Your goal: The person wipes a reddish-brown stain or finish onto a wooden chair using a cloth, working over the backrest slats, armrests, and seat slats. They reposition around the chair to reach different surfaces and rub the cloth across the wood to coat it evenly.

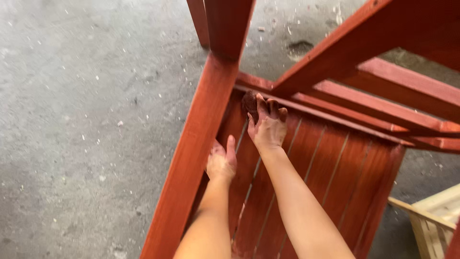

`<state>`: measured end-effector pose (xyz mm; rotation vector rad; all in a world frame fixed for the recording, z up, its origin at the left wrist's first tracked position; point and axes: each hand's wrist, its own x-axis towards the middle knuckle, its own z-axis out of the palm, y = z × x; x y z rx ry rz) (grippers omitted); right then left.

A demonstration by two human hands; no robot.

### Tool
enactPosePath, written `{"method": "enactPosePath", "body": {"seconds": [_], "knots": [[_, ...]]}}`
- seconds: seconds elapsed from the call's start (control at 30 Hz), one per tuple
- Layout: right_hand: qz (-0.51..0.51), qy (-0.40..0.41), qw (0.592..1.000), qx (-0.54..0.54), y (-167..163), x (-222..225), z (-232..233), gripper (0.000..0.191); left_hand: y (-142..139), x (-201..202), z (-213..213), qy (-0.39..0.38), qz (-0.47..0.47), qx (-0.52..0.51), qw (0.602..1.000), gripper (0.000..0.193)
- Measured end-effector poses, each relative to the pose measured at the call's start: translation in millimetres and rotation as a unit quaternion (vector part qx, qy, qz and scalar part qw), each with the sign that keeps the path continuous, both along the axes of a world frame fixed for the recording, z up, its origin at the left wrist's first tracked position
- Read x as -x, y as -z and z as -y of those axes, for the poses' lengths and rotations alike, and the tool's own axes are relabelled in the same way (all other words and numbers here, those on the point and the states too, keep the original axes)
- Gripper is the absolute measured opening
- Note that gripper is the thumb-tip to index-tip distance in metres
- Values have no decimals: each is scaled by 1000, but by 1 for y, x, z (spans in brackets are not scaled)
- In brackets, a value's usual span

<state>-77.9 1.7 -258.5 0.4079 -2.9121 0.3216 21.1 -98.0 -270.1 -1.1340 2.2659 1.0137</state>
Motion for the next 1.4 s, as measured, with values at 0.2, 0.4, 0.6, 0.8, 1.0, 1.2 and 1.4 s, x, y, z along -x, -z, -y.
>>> {"method": "enactPosePath", "body": {"seconds": [0.2, 0.4, 0.6, 0.8, 1.0, 1.2, 1.4], "knots": [[130, -104, 984, 57, -16, -52, 0, 61, -2, 1, 2, -8, -113, 23, 993, 90], [111, 1, 990, -85, -1, 25, 40, 66, -1, 2, 1, -15, -53, 9, 998, 90], [60, -51, 995, 61, 4, -59, 27, 44, 0, 7, 7, -30, -80, -34, 996, 90], [92, -114, 988, 43, 10, -32, 14, 55, -8, 10, 6, -26, -106, 17, 994, 88], [143, -73, 987, -17, -3, -1, 22, 66, -17, 8, 5, -45, -113, -13, 992, 89], [76, 8, 996, -36, -6, 4, 40, 65, -10, -7, 12, -27, -209, -30, 977, 70], [107, -75, 990, 55, 12, -100, 25, 56, -23, -64, 2, -215, -284, -143, 923, 59]]}}
